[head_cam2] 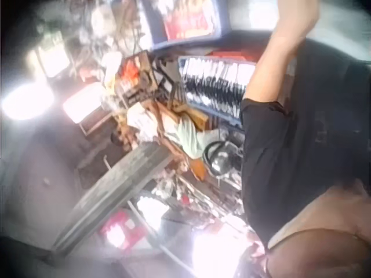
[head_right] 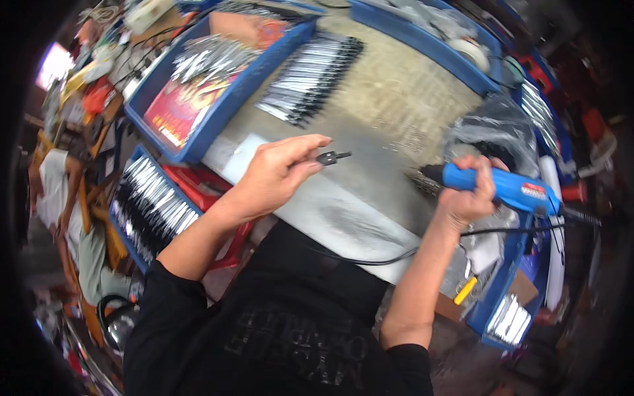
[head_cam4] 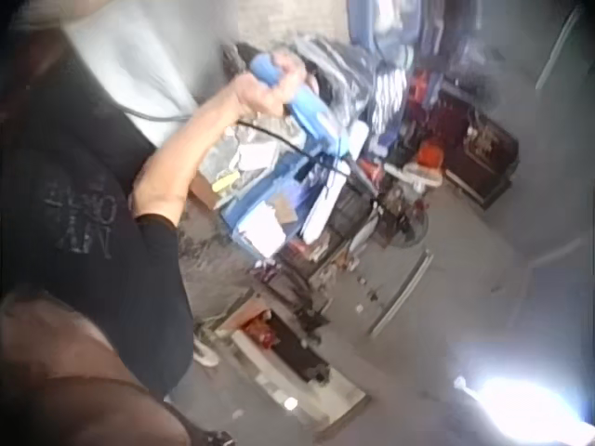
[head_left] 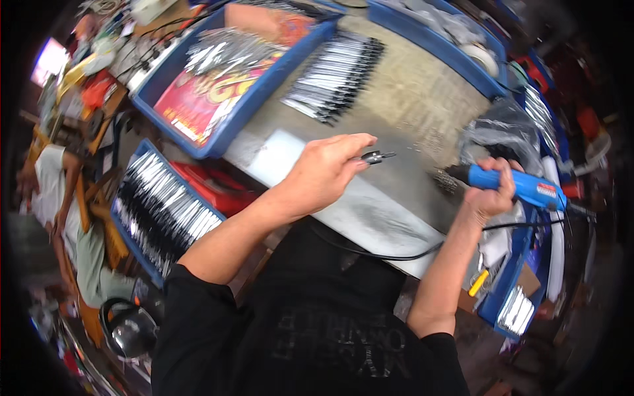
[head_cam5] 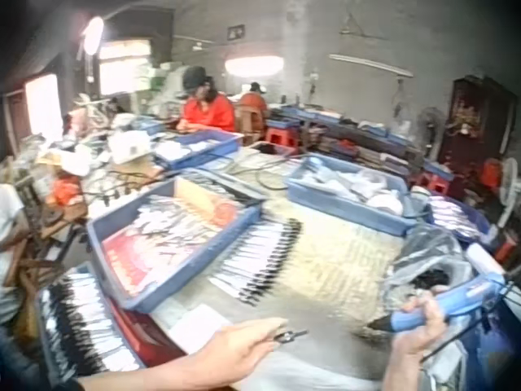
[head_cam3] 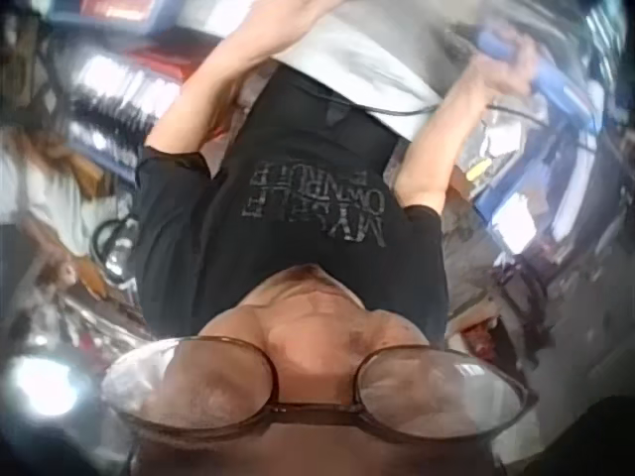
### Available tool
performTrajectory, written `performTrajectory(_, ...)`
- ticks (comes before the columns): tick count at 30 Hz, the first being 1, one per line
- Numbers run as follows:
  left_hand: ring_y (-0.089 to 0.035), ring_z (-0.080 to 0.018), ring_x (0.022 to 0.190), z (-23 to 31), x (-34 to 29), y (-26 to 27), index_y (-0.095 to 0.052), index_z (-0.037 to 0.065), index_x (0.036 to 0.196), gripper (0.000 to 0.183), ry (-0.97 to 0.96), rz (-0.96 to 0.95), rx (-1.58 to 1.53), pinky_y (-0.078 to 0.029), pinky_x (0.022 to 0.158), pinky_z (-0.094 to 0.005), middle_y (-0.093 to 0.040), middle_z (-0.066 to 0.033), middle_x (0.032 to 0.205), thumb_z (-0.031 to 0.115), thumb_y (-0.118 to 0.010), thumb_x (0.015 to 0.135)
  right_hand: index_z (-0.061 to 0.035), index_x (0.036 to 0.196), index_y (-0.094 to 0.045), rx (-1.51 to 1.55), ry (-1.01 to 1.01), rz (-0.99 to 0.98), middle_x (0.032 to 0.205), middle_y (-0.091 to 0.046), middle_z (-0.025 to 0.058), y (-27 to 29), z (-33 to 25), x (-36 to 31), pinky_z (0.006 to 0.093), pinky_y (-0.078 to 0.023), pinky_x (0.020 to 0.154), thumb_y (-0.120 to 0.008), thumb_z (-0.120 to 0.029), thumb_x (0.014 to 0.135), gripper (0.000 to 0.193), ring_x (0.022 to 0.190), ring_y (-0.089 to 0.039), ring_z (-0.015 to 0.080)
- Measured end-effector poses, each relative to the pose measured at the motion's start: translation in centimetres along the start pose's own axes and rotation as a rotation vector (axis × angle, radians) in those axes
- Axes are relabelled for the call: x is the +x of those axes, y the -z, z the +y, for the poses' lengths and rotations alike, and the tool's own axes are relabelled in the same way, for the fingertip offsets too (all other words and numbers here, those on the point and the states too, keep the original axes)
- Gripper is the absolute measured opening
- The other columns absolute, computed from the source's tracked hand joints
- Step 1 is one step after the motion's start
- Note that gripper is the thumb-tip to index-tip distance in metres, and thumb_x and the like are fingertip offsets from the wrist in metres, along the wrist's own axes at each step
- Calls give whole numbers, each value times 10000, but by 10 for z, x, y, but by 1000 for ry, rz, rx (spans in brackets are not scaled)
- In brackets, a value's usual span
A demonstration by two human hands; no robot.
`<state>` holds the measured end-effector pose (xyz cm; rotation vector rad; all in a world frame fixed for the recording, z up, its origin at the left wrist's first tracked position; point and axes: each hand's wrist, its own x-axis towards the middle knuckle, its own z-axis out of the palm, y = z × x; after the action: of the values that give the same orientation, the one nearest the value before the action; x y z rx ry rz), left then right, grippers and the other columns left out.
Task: The person assembles metal components using an electric screwdriver, taking parts from the table and trays, fastening them together, and placing the assembled pieces into a tray.
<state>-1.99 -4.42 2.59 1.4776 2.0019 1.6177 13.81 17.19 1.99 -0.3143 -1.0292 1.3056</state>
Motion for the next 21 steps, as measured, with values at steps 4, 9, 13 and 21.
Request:
performTrajectory(4, -453, -81, 701, 5, -52, 79, -543, 13, 1120, 380, 199, 0, 82, -390, 629, -204, -485, 1, 776, 8, -610, 746, 1, 985, -411, 64, -96, -75, 682, -503, 105, 19, 7, 0, 361, -449, 623, -540, -84, 737, 292, 588, -507, 218)
performTrajectory(9, -406, 2, 612, 8, -122, 162, -586, 30, 1044, 311, 559, 340, -18, -347, 548, -148, -461, 68, 735, 6, -628, 737, -18, 963, -419, 113, -186, -133, 700, -504, 101, 48, 31, 17, 380, -420, 693, -508, -109, 772, 230, 655, -476, 217)
performTrajectory(13, -467, -28, 601, -29, -177, 204, -531, 12, 895, 204, 622, 548, -51, -378, 517, -171, -518, 22, 725, -12, -618, 712, 12, 987, -446, 94, -116, -161, 728, -525, 120, 51, 24, 23, 391, -408, 702, -513, -112, 778, 253, 664, -470, 233)
performTrajectory(21, -555, -110, 566, -70, -242, 178, -515, 5, 852, 177, 821, 909, -203, -467, 500, -215, -567, -58, 662, -28, -627, 719, 24, 950, -455, 72, -114, -103, 732, -523, 128, 48, 27, 24, 399, -409, 688, -543, -93, 739, 257, 674, -486, 248)
